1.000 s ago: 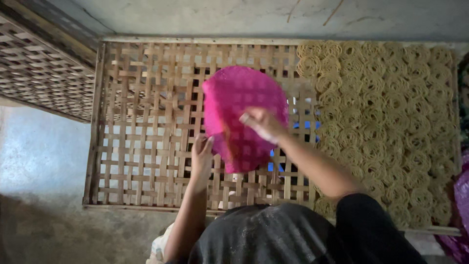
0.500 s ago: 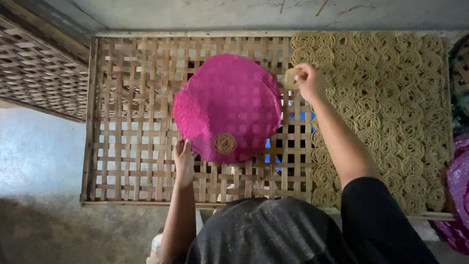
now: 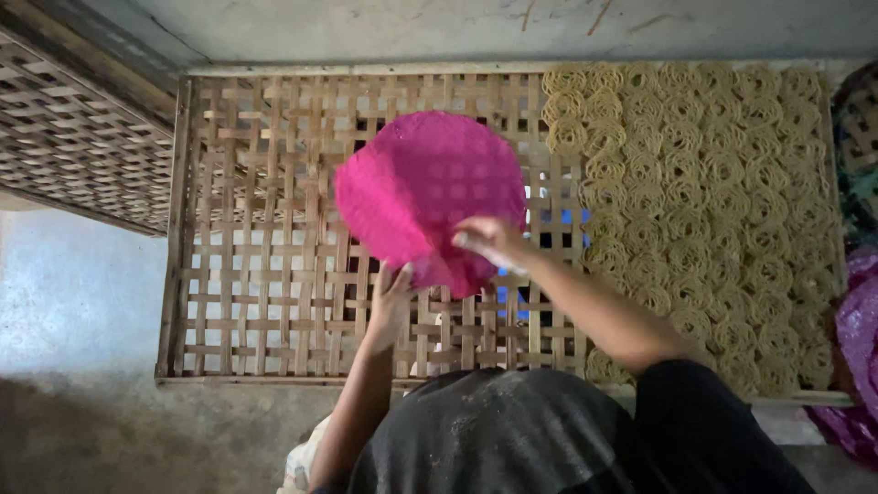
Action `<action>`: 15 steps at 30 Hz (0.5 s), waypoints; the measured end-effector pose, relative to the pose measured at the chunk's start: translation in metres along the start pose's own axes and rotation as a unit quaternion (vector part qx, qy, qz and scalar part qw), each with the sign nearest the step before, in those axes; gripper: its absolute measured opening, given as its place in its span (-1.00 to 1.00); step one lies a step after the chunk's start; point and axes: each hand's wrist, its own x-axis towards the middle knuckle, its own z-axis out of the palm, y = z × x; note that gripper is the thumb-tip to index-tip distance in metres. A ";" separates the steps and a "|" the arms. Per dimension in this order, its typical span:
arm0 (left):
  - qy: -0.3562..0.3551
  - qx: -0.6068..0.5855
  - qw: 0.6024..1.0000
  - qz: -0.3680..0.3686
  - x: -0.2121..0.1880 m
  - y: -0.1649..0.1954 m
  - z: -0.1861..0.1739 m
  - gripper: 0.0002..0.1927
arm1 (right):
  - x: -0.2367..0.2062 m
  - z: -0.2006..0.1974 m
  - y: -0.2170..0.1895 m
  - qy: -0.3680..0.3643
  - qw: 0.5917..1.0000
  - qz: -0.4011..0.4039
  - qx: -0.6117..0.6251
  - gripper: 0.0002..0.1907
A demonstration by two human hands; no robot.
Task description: The person carries bamboo lattice trays into the work area, then picks up coiled noodle nests one at a time and arranges them in circles on round pink plastic-covered discs set on the trays, filling each disc before starting the next. At the end the person lifts a filled tray.
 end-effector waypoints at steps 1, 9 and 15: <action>-0.026 0.016 0.999 0.015 0.002 0.000 0.011 -0.61 | -0.004 0.018 -0.003 0.001 1.000 0.021 0.022 -0.65; 0.000 0.083 0.994 0.073 -0.008 0.022 -0.013 -0.56 | -0.009 -0.042 -0.002 0.162 0.972 0.093 0.141 -0.83; 0.052 0.039 0.994 0.084 -0.040 0.011 -0.075 -0.56 | -0.004 -0.125 0.026 0.316 0.931 0.059 -0.172 -0.70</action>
